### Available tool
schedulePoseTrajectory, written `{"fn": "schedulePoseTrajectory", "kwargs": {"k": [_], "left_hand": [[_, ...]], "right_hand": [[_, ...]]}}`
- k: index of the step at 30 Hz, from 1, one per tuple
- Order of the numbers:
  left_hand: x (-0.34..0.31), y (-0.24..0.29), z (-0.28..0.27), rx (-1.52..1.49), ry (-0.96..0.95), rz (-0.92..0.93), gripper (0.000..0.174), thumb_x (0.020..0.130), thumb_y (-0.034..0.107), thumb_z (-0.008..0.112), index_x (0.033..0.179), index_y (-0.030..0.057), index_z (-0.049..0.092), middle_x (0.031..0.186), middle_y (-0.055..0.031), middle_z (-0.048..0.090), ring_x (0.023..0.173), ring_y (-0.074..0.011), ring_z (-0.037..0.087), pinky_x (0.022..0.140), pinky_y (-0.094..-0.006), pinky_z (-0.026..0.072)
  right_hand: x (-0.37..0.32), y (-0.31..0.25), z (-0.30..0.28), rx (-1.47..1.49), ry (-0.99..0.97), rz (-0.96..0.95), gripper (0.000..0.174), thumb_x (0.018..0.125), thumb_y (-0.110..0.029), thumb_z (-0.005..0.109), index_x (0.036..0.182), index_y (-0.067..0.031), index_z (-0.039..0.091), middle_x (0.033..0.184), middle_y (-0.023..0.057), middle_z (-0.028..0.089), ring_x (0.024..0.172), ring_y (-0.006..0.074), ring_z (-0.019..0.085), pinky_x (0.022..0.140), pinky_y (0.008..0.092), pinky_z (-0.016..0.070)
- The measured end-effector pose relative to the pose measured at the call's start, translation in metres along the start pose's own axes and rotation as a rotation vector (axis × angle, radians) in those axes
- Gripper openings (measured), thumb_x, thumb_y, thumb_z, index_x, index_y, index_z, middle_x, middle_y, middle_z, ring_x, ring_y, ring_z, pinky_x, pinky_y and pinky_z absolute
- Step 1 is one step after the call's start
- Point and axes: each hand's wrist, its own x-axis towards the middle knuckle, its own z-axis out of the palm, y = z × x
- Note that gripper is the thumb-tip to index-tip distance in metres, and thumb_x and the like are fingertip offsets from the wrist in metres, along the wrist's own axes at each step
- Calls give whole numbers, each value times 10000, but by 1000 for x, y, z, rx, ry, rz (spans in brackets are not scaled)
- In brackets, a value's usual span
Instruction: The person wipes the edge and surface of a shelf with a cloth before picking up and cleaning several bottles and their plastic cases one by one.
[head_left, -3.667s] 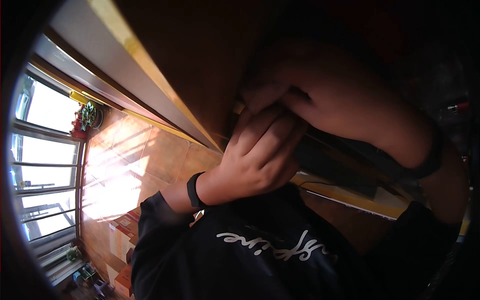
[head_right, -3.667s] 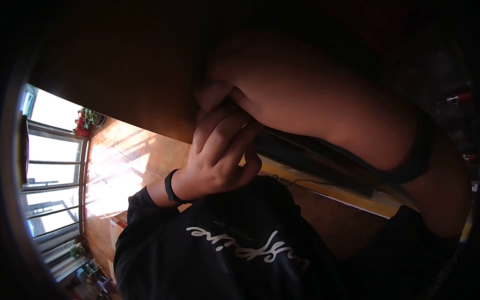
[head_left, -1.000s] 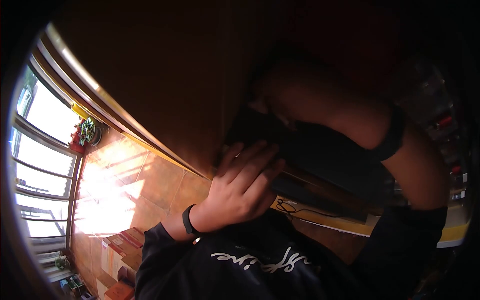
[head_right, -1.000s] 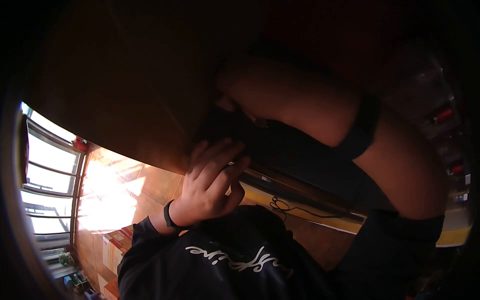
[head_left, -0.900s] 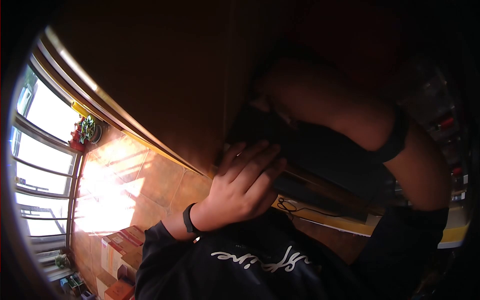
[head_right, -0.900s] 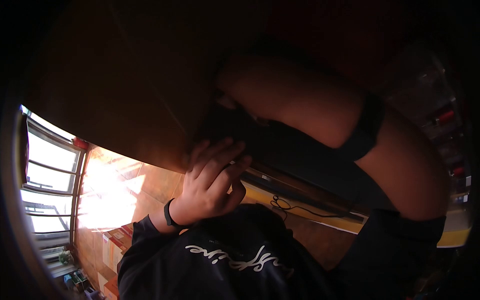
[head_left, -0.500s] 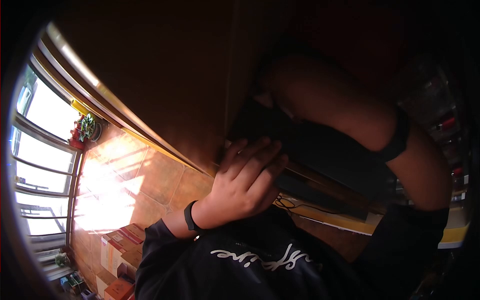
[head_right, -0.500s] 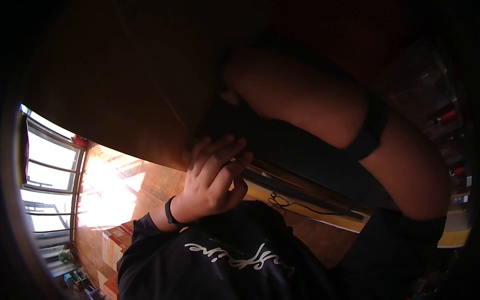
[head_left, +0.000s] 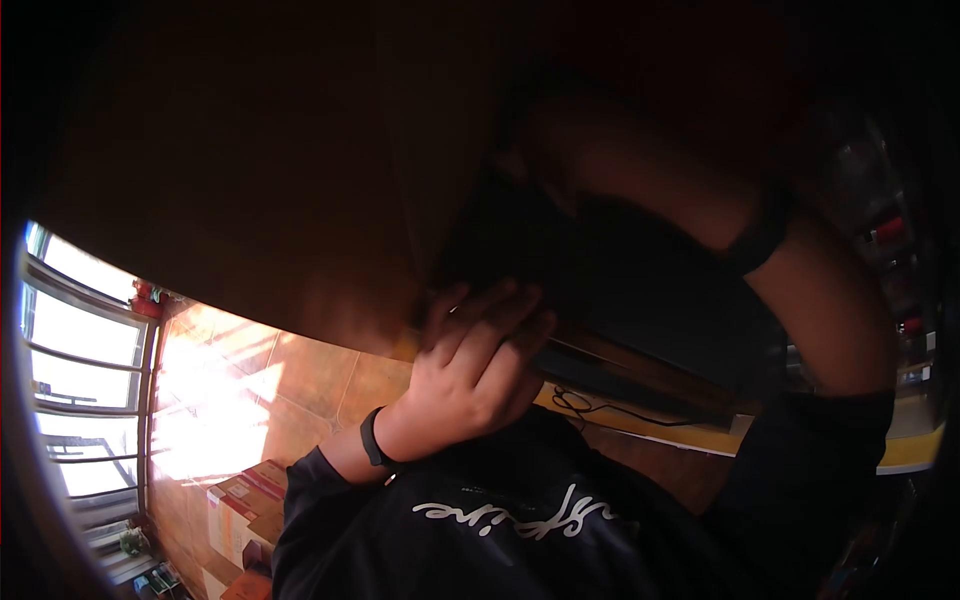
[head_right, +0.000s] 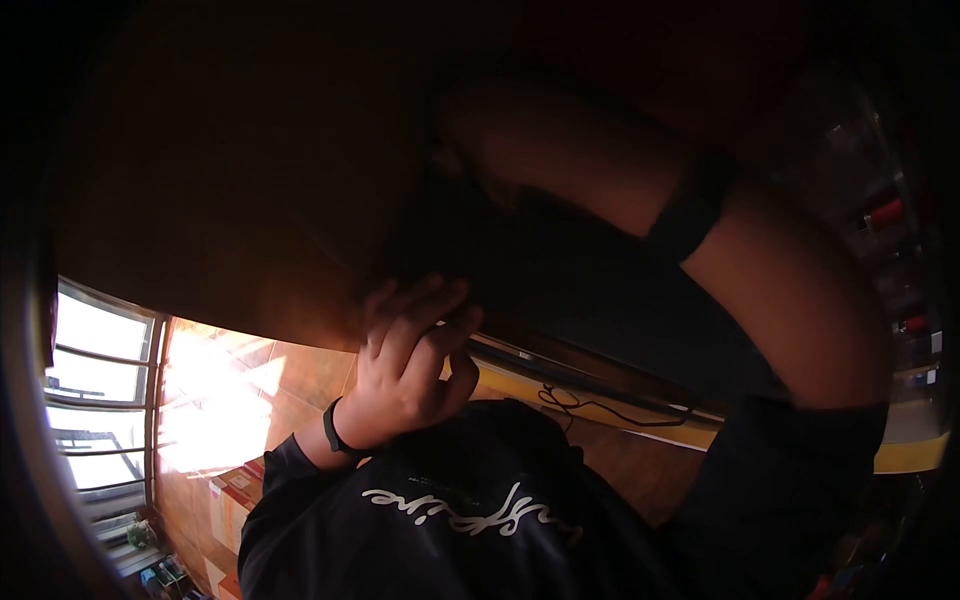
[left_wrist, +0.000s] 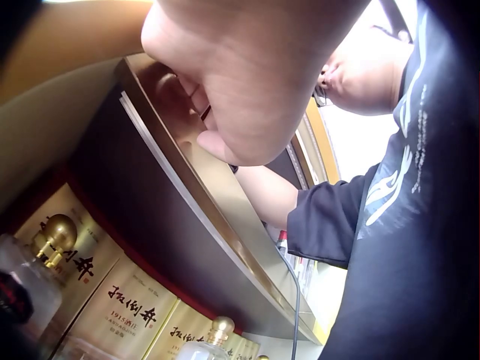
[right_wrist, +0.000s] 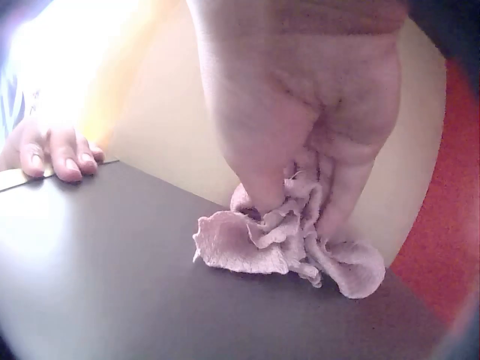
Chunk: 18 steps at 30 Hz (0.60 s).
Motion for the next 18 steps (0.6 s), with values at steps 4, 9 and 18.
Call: {"fn": "schedulePoseTrajectory", "kwargs": {"k": [4, 9, 18], "left_hand": [[-4, -3, -1, 53, 2, 30, 473, 838, 152, 746, 1304, 73, 773, 1408, -138, 734, 1322, -324, 706, 1185, -562, 457], [-4, -4, 0, 54, -3, 33, 466, 839, 149, 744, 1297, 72, 773, 1416, -142, 725, 1327, -327, 701, 1190, -570, 453], [1, 2, -6, 56, -32, 15, 487, 830, 133, 745, 1310, 54, 765, 1398, -144, 727, 1314, -342, 706, 1167, -570, 482]], "right_hand": [[21, 19, 1, -105, -21, 27, 84, 943, 31, 612, 937, 30, 696, 797, 120, 670, 726, 224, 659, 679, 365, 524], [31, 27, -2, -147, -27, 80, 89, 938, 32, 615, 948, 29, 704, 805, 125, 678, 734, 233, 674, 677, 374, 535], [44, 40, 0, -175, -32, 128, 105, 930, 34, 620, 967, 27, 718, 820, 136, 693, 749, 250, 701, 673, 391, 555]]}}
